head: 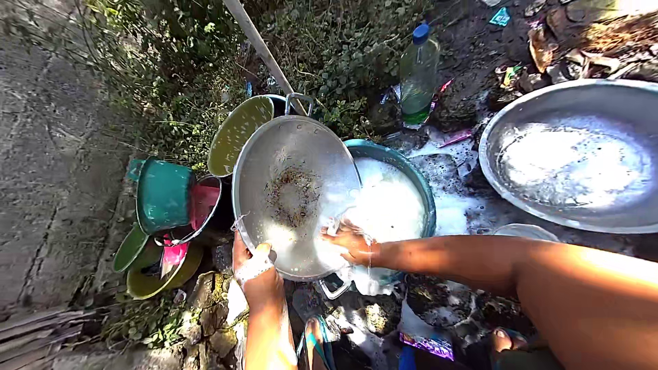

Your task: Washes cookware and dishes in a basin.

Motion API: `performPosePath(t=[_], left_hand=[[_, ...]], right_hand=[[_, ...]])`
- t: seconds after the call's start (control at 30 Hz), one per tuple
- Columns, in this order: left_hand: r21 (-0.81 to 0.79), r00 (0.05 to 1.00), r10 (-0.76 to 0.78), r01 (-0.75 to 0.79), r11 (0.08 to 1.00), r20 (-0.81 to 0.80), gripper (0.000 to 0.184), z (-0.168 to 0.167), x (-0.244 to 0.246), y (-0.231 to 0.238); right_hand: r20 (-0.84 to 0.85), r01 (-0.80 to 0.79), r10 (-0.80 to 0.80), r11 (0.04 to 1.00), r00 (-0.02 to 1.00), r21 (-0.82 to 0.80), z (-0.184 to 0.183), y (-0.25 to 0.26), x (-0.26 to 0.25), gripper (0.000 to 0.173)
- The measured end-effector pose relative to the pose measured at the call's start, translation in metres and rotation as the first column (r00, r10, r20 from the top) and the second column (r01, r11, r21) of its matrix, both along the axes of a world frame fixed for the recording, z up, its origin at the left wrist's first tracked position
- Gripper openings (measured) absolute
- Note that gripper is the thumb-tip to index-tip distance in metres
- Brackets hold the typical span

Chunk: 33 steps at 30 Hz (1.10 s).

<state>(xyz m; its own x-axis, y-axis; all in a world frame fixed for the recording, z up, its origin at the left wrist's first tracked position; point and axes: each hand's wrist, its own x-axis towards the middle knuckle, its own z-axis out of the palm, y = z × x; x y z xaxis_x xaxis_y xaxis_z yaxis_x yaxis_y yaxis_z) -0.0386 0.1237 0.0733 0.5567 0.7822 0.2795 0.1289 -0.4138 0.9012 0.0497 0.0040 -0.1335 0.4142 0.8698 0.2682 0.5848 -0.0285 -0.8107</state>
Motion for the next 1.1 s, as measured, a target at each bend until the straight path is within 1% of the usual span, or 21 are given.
performPosePath(t=[0.03, 0.07, 0.1, 0.13, 0.2, 0.23, 0.3, 0.37, 0.43, 0.5, 0.53, 0.6, 0.67, 0.7, 0.77, 0.83, 0.9, 0.93, 1.0, 1.03, 1.1], left_hand=[[-0.024, 0.999, -0.006, 0.007, 1.000, 0.045, 0.067, 0.006, -0.002, 0.001], [-0.044, 0.997, -0.013, 0.016, 0.999, 0.072, 0.069, 0.011, -0.004, 0.003], [-0.056, 0.996, -0.022, 0.027, 0.998, 0.085, 0.069, 0.015, -0.006, 0.003], [-0.065, 0.996, -0.029, 0.035, 0.997, 0.089, 0.070, 0.018, -0.007, 0.004], [-0.082, 0.994, -0.027, 0.036, 0.996, 0.103, 0.070, 0.019, -0.009, 0.001], [-0.087, 0.993, -0.026, 0.036, 0.996, 0.114, 0.070, 0.016, -0.009, 0.000], [-0.115, 0.989, -0.014, 0.031, 0.993, 0.145, 0.073, 0.005, -0.008, -0.003], [-0.122, 0.987, 0.012, 0.008, 0.992, 0.159, 0.075, -0.009, -0.007, -0.002], [-0.106, 0.992, -0.029, 0.042, 0.994, 0.122, 0.075, -0.015, -0.011, 0.008], [-0.130, 0.989, -0.144, 0.148, 0.980, 0.042, 0.074, -0.007, -0.016, 0.028], [-0.164, 0.981, -0.194, 0.193, 0.967, 0.011, 0.073, -0.002, -0.019, 0.039], [-0.228, 0.964, -0.261, 0.245, 0.942, -0.042, 0.067, 0.008, -0.023, 0.054], [-0.223, 0.952, -0.290, 0.262, 0.939, -0.101, 0.060, 0.016, -0.022, 0.060], [-0.212, 0.946, -0.301, 0.272, 0.939, -0.118, 0.057, 0.020, -0.020, 0.060], [-0.167, 0.924, -0.336, 0.307, 0.937, -0.183, 0.059, 0.032, -0.015, 0.057], [-0.101, 0.870, -0.383, 0.370, 0.924, -0.312, 0.067, 0.040, -0.008, 0.053], [-0.032, 0.822, -0.414, 0.437, 0.899, -0.392, 0.064, 0.038, -0.002, 0.045], [-0.008, 0.821, -0.397, 0.432, 0.902, -0.410, 0.062, 0.034, 0.000, 0.038], [0.031, 0.860, -0.315, 0.356, 0.934, -0.402, 0.062, 0.019, 0.003, 0.024], [0.055, 0.868, -0.270, 0.320, 0.946, -0.416, 0.064, 0.011, 0.004, 0.020], [0.055, 0.865, -0.227, 0.280, 0.958, -0.448, 0.068, -0.001, 0.005, 0.010]], right_hand=[[0.058, 0.075, -0.074, 0.997, 0.996, -0.011, -0.005, -0.006, 0.015, 0.055], [0.126, 0.195, -0.193, 0.981, 0.973, -0.002, -0.009, -0.010, 0.033, 0.054], [0.126, 0.282, -0.275, 0.958, 0.953, -0.044, -0.006, -0.011, 0.055, 0.057], [0.070, 0.354, -0.348, 0.931, 0.935, -0.093, -0.002, -0.011, 0.078, 0.063], [-0.065, 0.516, -0.525, 0.849, 0.849, -0.112, 0.007, -0.012, 0.122, 0.076], [-0.134, 0.575, -0.585, 0.811, 0.800, -0.107, 0.017, -0.013, 0.141, 0.077], [-0.255, 0.645, -0.631, 0.763, 0.732, -0.038, 0.038, -0.016, 0.167, 0.067], [-0.329, 0.693, -0.641, 0.718, 0.693, 0.063, 0.054, -0.015, 0.183, 0.052], [-0.362, 0.707, -0.641, 0.702, 0.677, 0.081, 0.072, -0.019, 0.192, 0.044], [-0.326, 0.695, -0.629, 0.703, 0.706, 0.150, 0.082, -0.024, 0.200, 0.038], [-0.280, 0.682, -0.626, 0.705, 0.728, 0.195, 0.085, -0.027, 0.202, 0.037], [-0.119, 0.641, -0.642, 0.698, 0.758, 0.319, 0.089, -0.028, 0.202, 0.036], [0.021, 0.611, -0.680, 0.672, 0.733, 0.418, 0.097, -0.029, 0.201, 0.036], [0.056, 0.601, -0.678, 0.685, 0.733, 0.412, 0.106, -0.031, 0.200, 0.039], [0.122, 0.564, -0.638, 0.742, 0.760, 0.364, 0.124, -0.033, 0.193, 0.044], [0.189, 0.477, -0.570, 0.794, 0.799, 0.376, 0.132, -0.029, 0.185, 0.049], [0.246, 0.388, -0.515, 0.820, 0.821, 0.422, 0.133, -0.020, 0.176, 0.050], [0.250, 0.369, -0.491, 0.835, 0.835, 0.407, 0.136, -0.016, 0.172, 0.050], [0.203, 0.418, -0.490, 0.853, 0.848, 0.312, 0.142, -0.012, 0.170, 0.048], [0.174, 0.464, -0.528, 0.832, 0.831, 0.305, 0.142, -0.008, 0.170, 0.048], [0.133, 0.528, -0.627, 0.736, 0.767, 0.424, 0.133, 0.006, 0.164, 0.053]])
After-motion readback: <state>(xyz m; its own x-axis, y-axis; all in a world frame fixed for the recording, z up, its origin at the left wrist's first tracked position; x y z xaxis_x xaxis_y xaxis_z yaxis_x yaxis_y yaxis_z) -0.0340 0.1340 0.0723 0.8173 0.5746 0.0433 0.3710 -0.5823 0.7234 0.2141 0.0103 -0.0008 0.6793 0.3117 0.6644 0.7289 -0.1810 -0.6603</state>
